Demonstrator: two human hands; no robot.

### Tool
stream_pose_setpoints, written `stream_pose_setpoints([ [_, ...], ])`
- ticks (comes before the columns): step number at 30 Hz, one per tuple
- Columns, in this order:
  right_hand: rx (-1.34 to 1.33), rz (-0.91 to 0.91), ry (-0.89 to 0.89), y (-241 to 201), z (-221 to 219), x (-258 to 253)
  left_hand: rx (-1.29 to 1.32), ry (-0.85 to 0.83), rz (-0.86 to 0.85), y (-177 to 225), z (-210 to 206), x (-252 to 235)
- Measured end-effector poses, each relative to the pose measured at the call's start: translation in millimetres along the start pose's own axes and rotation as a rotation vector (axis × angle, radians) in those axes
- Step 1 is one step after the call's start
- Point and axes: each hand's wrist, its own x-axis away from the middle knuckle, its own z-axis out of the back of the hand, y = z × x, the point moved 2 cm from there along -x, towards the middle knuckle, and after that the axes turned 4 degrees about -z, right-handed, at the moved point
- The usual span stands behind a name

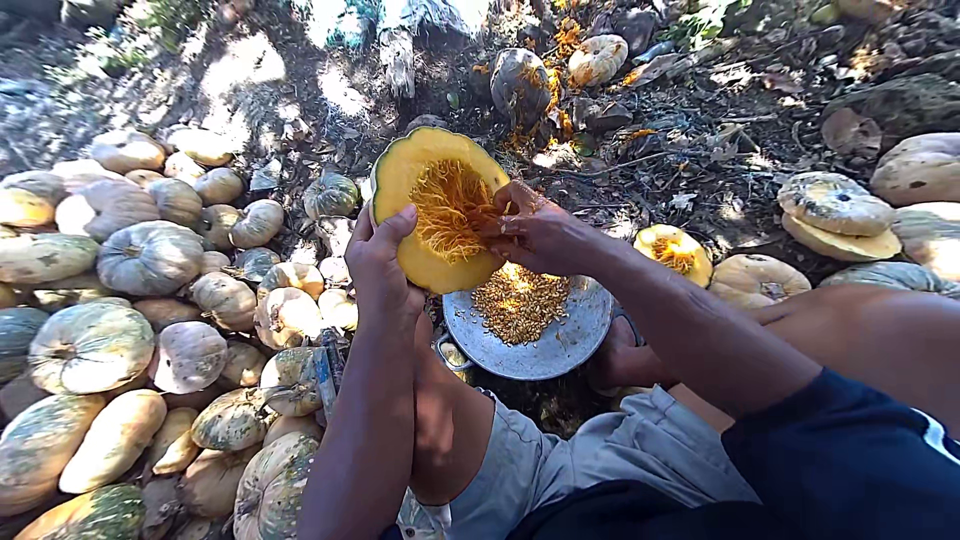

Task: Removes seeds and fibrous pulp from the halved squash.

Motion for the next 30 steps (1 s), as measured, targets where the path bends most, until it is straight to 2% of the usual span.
stream_pose_setpoints([
  [5, -0.033, 0.135, 0.126, 13.4, 10.9, -3.6, 0.003, -0.015, 0.03, -0.5, 1.1, 1.4],
  [7, -0.087, 0.115, 0.154, 16.5, 17.1, -5.4, 0.018, -0.013, 0.049, -0.1, 2.2, 0.8],
  [12, -0.076, -0.033, -0.035, -2.4, 20.7, -3.7, 0.054, 0.037, 0.056, 1.1, 2.8, -4.6],
  [21, 0.156, 0.182, -0.096, -3.5, 18.0, -14.0, 0.034, -0.028, 0.108, -4.1, 2.7, 0.1],
  [25, -0.086, 0.211, -0.079, 10.7, 36.2, -14.9, 0.035, -0.043, 0.133, -2.3, 4.4, 0.8],
  [30, -0.467, -0.091, -0.079, 32.1, 53.9, 1.8, 0.068, -0.079, 0.117, 2.6, 9.2, 2.5],
])
